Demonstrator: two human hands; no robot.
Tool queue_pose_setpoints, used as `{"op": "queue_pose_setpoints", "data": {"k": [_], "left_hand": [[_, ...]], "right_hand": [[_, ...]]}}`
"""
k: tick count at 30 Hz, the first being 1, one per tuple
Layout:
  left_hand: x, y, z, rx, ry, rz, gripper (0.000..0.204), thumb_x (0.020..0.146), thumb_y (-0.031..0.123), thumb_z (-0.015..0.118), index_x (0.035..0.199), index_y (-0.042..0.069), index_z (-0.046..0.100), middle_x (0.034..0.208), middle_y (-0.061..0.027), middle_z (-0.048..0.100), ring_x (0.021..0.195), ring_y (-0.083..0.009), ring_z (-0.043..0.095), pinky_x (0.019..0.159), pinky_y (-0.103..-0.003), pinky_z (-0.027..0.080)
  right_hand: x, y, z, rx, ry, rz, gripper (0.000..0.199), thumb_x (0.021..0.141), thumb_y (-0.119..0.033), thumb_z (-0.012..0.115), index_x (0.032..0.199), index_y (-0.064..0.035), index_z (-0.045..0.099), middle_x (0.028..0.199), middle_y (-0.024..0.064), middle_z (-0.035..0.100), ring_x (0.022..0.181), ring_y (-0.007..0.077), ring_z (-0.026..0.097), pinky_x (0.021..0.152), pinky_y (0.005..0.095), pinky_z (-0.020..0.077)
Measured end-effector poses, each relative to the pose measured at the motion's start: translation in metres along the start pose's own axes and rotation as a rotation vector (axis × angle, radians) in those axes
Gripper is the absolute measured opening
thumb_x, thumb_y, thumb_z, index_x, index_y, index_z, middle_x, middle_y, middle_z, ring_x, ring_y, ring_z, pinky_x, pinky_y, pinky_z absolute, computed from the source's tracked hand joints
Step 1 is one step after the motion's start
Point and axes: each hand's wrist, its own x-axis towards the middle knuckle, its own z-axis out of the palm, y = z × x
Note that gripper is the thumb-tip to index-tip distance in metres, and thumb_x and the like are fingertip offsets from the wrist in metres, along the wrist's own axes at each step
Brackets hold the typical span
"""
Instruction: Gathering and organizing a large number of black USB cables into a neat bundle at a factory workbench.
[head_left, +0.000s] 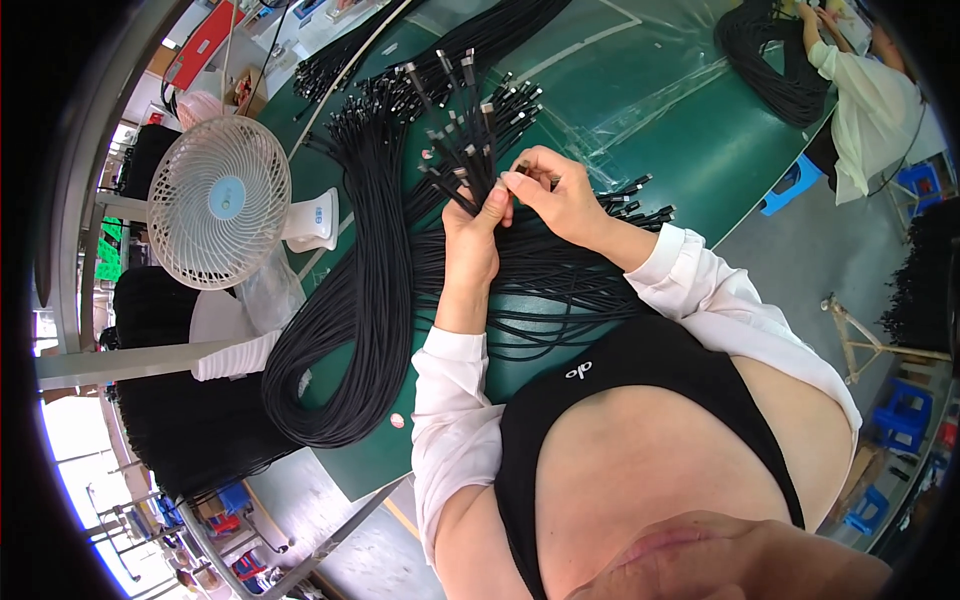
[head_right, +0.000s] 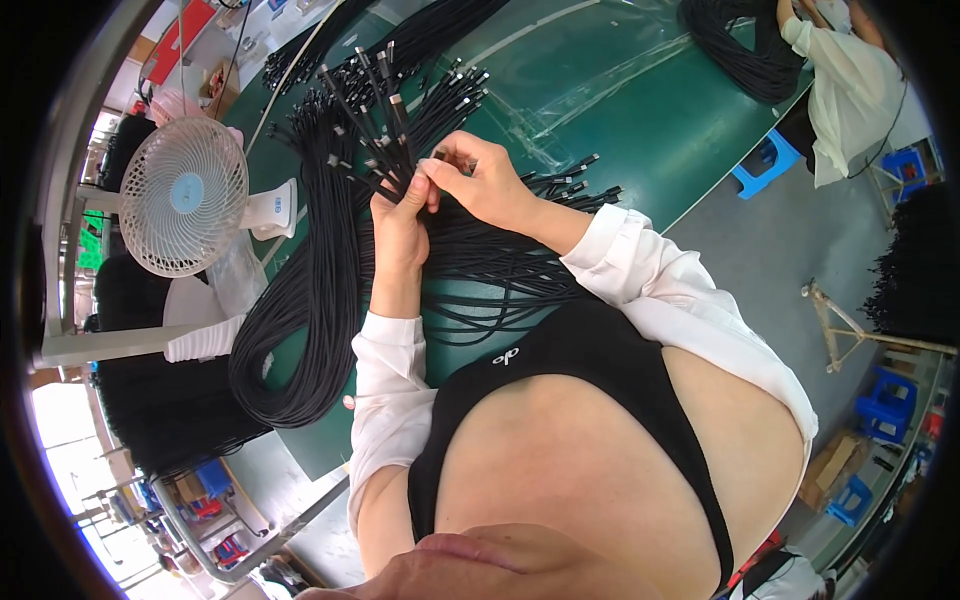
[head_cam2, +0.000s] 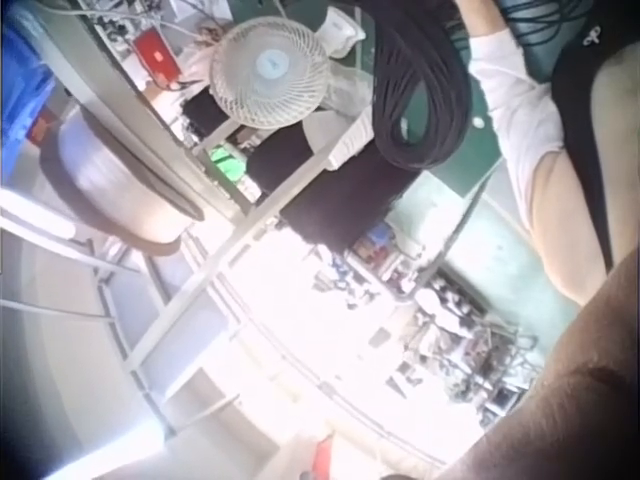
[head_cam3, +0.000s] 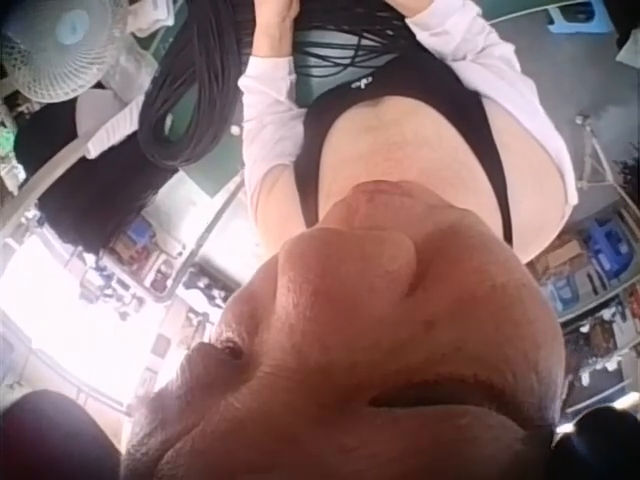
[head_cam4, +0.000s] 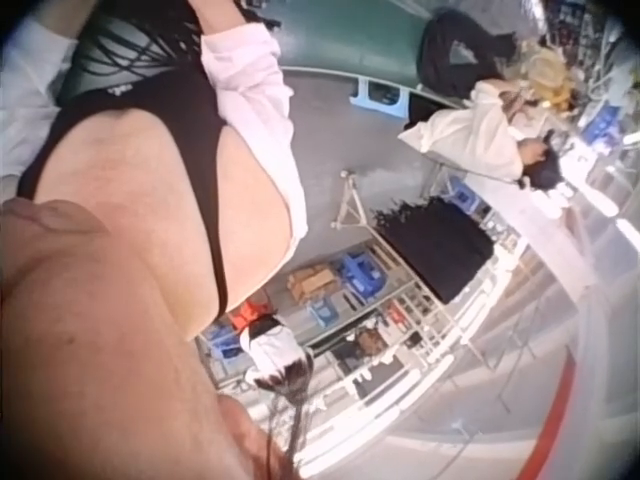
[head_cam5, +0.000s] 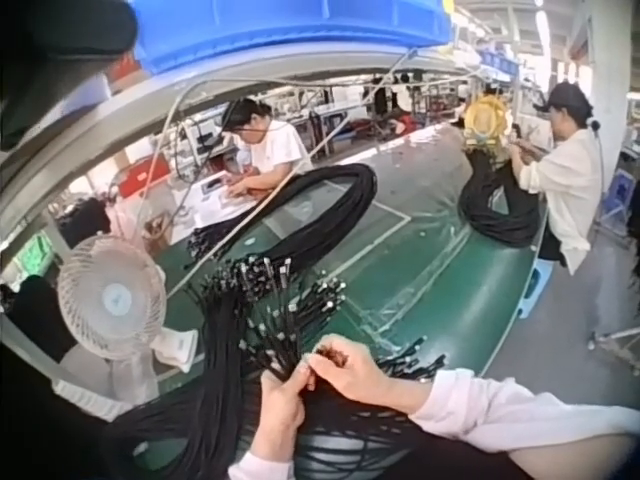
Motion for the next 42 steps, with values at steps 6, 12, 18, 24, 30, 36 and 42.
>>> {"op": "queue_pose_setpoints", "data": {"k": [6, 12, 18, 24, 30, 36, 42], "left_hand": [[0.001, 0.012, 0.001, 0.050, 0.031, 0.019, 0.014, 0.079, 0.010, 0.065, 0.087, 0.000, 0.059, 0.077, -0.0043, 0.059, 0.060, -0.0093, 0.048, 0.057, -0.022, 0.039], [-0.003, 0.020, 0.004, 0.196, -0.079, -0.127, 0.015, 0.080, 0.007, 0.063, 0.090, -0.002, 0.058, 0.069, -0.0046, 0.058, 0.052, -0.0068, 0.045, 0.048, -0.019, 0.035], [-0.004, 0.020, 0.011, 0.177, -0.042, -0.113, 0.011, 0.081, 0.007, 0.060, 0.087, -0.002, 0.058, 0.067, -0.0046, 0.057, 0.053, -0.0078, 0.047, 0.049, -0.018, 0.037], [-0.004, 0.023, 0.011, 0.168, -0.011, -0.097, 0.007, 0.082, 0.007, 0.060, 0.081, 0.000, 0.057, 0.064, -0.0021, 0.054, 0.055, -0.0077, 0.048, 0.049, -0.019, 0.038], [-0.006, 0.019, 0.010, 0.106, 0.026, -0.063, 0.008, 0.081, 0.007, 0.062, 0.079, 0.001, 0.058, 0.066, -0.0016, 0.054, 0.056, -0.0072, 0.048, 0.049, -0.019, 0.038], [0.000, 0.016, 0.009, 0.134, 0.030, -0.025, 0.009, 0.079, 0.007, 0.064, 0.082, 0.000, 0.059, 0.068, -0.0009, 0.056, 0.058, -0.0076, 0.048, 0.054, -0.019, 0.039], [-0.001, 0.009, 0.001, 0.165, -0.028, -0.074, 0.011, 0.077, 0.005, 0.066, 0.085, -0.001, 0.060, 0.072, -0.0031, 0.058, 0.059, -0.0087, 0.050, 0.056, -0.020, 0.041]], "right_hand": [[0.009, -0.004, -0.016, 0.254, 0.153, -0.045, 0.019, 0.083, -0.012, 0.051, 0.097, 0.0001, 0.053, 0.077, 0.0073, 0.055, 0.066, 0.0145, 0.050, 0.063, 0.0262, 0.0413], [0.012, -0.020, -0.012, 0.216, 0.106, -0.114, 0.021, 0.084, -0.013, 0.059, 0.099, 0.0016, 0.055, 0.074, 0.0014, 0.054, 0.056, 0.0063, 0.045, 0.049, 0.0194, 0.0358], [0.002, -0.021, -0.004, 0.036, 0.194, -0.050, 0.015, 0.085, -0.008, 0.058, 0.094, 0.0031, 0.054, 0.081, 0.0031, 0.057, 0.068, 0.0057, 0.052, 0.060, 0.0199, 0.0440], [-0.005, -0.016, 0.003, -0.043, 0.143, -0.062, 0.015, 0.086, -0.009, 0.057, 0.093, 0.0028, 0.052, 0.081, 0.0041, 0.058, 0.070, 0.0064, 0.055, 0.062, 0.0202, 0.0452], [-0.010, -0.008, 0.010, 0.051, 0.072, -0.156, 0.010, 0.087, -0.008, 0.051, 0.093, -0.0002, 0.051, 0.089, 0.0019, 0.052, 0.069, 0.0048, 0.046, 0.060, 0.0172, 0.0376], [-0.003, -0.012, -0.008, 0.111, 0.146, -0.043, 0.017, 0.083, -0.017, 0.052, 0.092, -0.0019, 0.051, 0.076, 0.0039, 0.055, 0.065, 0.0081, 0.048, 0.055, 0.0197, 0.0381], [-0.002, -0.018, -0.005, -0.098, 0.077, 0.039, 0.021, 0.080, -0.009, 0.062, 0.098, 0.0015, 0.057, 0.074, -0.0001, 0.057, 0.064, 0.0032, 0.049, 0.058, 0.0175, 0.0393]]}}
